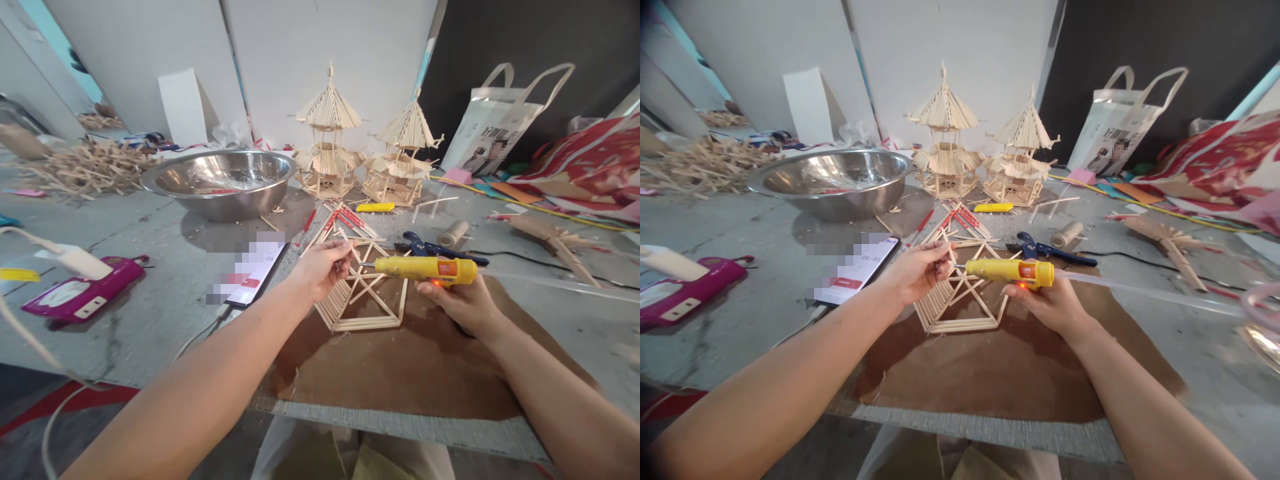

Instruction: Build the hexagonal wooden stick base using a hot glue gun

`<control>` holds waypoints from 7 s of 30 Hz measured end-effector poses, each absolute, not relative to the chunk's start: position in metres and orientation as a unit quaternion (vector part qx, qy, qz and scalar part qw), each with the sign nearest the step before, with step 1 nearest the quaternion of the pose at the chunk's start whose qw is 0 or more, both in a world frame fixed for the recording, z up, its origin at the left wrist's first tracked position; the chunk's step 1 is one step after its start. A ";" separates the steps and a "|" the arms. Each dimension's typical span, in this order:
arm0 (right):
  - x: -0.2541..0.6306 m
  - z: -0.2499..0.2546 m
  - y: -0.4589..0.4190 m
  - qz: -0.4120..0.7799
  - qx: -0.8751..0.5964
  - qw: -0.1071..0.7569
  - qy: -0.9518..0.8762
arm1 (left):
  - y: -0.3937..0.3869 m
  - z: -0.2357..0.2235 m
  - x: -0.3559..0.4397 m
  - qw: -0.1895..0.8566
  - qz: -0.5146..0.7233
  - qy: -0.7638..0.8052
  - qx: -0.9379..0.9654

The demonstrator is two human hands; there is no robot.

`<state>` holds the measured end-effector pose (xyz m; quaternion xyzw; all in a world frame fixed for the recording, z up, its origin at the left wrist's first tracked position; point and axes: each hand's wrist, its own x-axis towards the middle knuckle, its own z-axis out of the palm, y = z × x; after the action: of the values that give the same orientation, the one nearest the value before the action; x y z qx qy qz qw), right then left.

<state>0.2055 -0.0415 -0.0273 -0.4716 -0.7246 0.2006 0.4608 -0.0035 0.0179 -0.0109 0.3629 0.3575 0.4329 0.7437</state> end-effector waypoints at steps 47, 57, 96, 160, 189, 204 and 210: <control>0.215 -0.018 -0.036 0.369 -0.514 0.542 -0.553 | 0.007 -0.009 -0.002 0.703 0.319 0.329 0.544; 0.217 -0.019 -0.036 0.374 -0.515 0.534 -0.557 | 0.007 -0.009 -0.002 0.700 0.312 0.321 0.557; 0.197 -0.023 -0.042 0.392 -0.571 0.165 -0.702 | 0.014 -0.011 -0.002 0.627 0.346 0.405 0.569; 0.210 -0.019 -0.039 0.425 -0.600 0.156 -0.660 | 0.014 -0.013 -0.002 0.621 0.315 0.403 0.594; 0.251 -0.006 -0.036 0.430 -0.575 0.355 -0.598 | 0.003 -0.001 -0.002 0.341 -0.001 0.373 0.863; 0.254 -0.011 -0.035 0.425 -0.551 0.365 -0.619 | 0.001 -0.004 0.001 0.292 -0.018 0.358 0.887; 0.253 -0.012 -0.035 0.422 -0.572 0.359 -0.605 | 0.000 -0.003 0.000 0.308 -0.034 0.364 0.878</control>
<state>0.2528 -0.0354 -0.0117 -0.5716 -0.6054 0.4220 0.3586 0.0005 -0.0001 -0.0028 0.8782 0.3640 -0.0336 0.3084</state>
